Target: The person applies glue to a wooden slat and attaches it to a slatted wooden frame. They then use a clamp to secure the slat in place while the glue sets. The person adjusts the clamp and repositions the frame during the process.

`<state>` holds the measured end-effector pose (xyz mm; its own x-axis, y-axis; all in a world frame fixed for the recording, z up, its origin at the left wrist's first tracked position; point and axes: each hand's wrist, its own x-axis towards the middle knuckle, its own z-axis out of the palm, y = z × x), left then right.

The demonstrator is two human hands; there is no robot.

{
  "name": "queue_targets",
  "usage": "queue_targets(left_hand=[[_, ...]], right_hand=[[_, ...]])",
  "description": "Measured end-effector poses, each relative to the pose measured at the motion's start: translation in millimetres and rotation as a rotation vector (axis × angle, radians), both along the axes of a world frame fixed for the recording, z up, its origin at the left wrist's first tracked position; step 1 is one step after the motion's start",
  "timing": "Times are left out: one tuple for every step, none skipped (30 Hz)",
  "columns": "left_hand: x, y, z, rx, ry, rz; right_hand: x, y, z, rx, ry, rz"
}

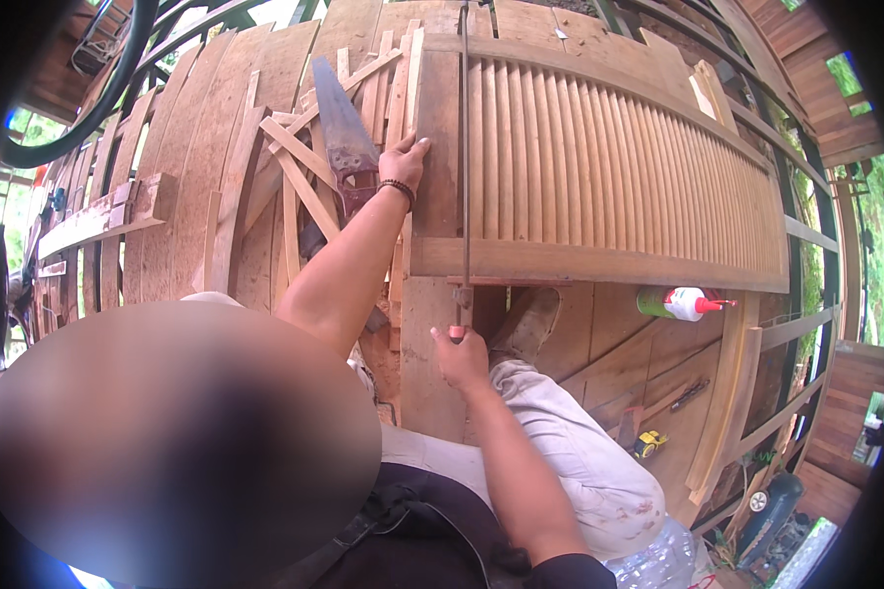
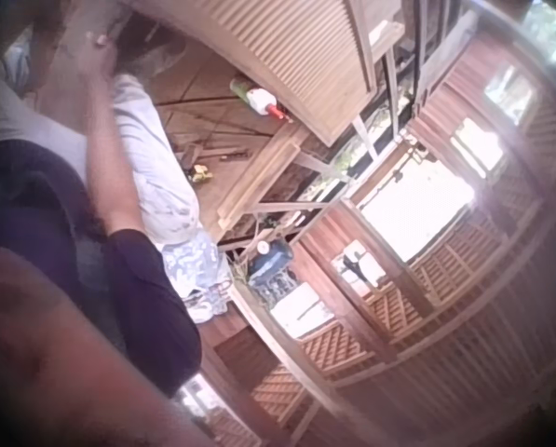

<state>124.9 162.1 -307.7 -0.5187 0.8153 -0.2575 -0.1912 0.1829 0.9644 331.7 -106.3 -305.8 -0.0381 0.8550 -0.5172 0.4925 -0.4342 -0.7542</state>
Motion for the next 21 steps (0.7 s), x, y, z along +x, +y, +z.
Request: queue_targets(left_hand=[[-1.7,-2.7,1.6,-0.008,0.003,0.01],[-1.5,-3.6,3.7,-0.013,0.004,0.0],[-2.1,-4.6,5.7,-0.017,0.004,-0.01],[-2.0,-5.3,7.6,-0.022,0.004,-0.019],[-2.2,-5.7,6.4,-0.015,-0.008,-0.01],[-1.2,-3.0,4.2,-0.005,-0.02,0.0],[-0.6,-0.6,2.0,0.005,-0.031,0.009],[-0.2,-0.8,1.9,0.011,-0.035,0.002],[-0.3,-1.0,2.1,0.017,-0.039,-0.006],[0.7,-1.0,2.2,0.023,-0.043,-0.015],[-0.1,-1.3,3.0,0.014,-0.035,-0.008],[-1.4,-2.4,3.0,0.003,-0.027,-0.001],[-3.3,-3.3,3.0,-0.008,-0.019,0.005],[-3.1,-2.8,1.7,-0.004,-0.016,0.009],[-3.1,-2.1,0.4,-0.001,-0.012,0.013],[-3.5,-1.0,-0.8,0.003,-0.008,0.017],[-1.5,-2.1,0.1,0.002,0.007,0.014],[0.0,-2.1,1.2,0.002,0.022,0.01],[1.2,-1.5,2.5,0.001,0.037,0.006],[-0.9,-2.2,1.7,-0.007,0.027,-0.001],[-3.8,-1.4,1.5,-0.015,0.016,-0.008]], right_hand=[[6.9,8.7,7.5,-0.283,0.285,-0.057],[10.4,14.2,17.7,-0.562,0.568,-0.118],[8.5,14.0,24.6,-0.504,0.484,-0.137],[3.6,12.9,30.1,-0.445,0.4,-0.155],[-2.7,9.8,33.7,-0.387,0.319,-0.171],[-8.6,2.9,25.4,-0.063,0.077,-0.121],[-14.9,-8.0,10.8,0.26,-0.164,-0.069],[-18.9,-13.4,4.8,0.579,-0.409,-0.017],[-17.3,-14.0,-0.9,0.577,-0.395,-0.006],[-14.7,-13.4,-6.5,0.576,-0.381,0.003],[-14.2,-9.8,-8.4,0.576,-0.363,0.017],[-9.7,-0.6,-1.5,0.202,-0.104,0.004],[0.9,11.5,6.8,-0.173,0.154,-0.008],[4.5,15.0,14.1,-0.357,0.3,-0.021],[7.3,19.0,22.1,-0.549,0.417,-0.038],[6.5,19.2,26.7,-0.551,0.429,-0.052],[4.1,14.1,29.9,-0.442,0.331,-0.061],[0.6,12.5,32.3,-0.334,0.224,-0.065],[-9.9,6.9,33.4,-0.11,0.008,-0.055],[-17.5,0.3,35.3,0.11,-0.207,-0.036],[-21.2,-2.2,37.3,0.116,-0.236,-0.03]])
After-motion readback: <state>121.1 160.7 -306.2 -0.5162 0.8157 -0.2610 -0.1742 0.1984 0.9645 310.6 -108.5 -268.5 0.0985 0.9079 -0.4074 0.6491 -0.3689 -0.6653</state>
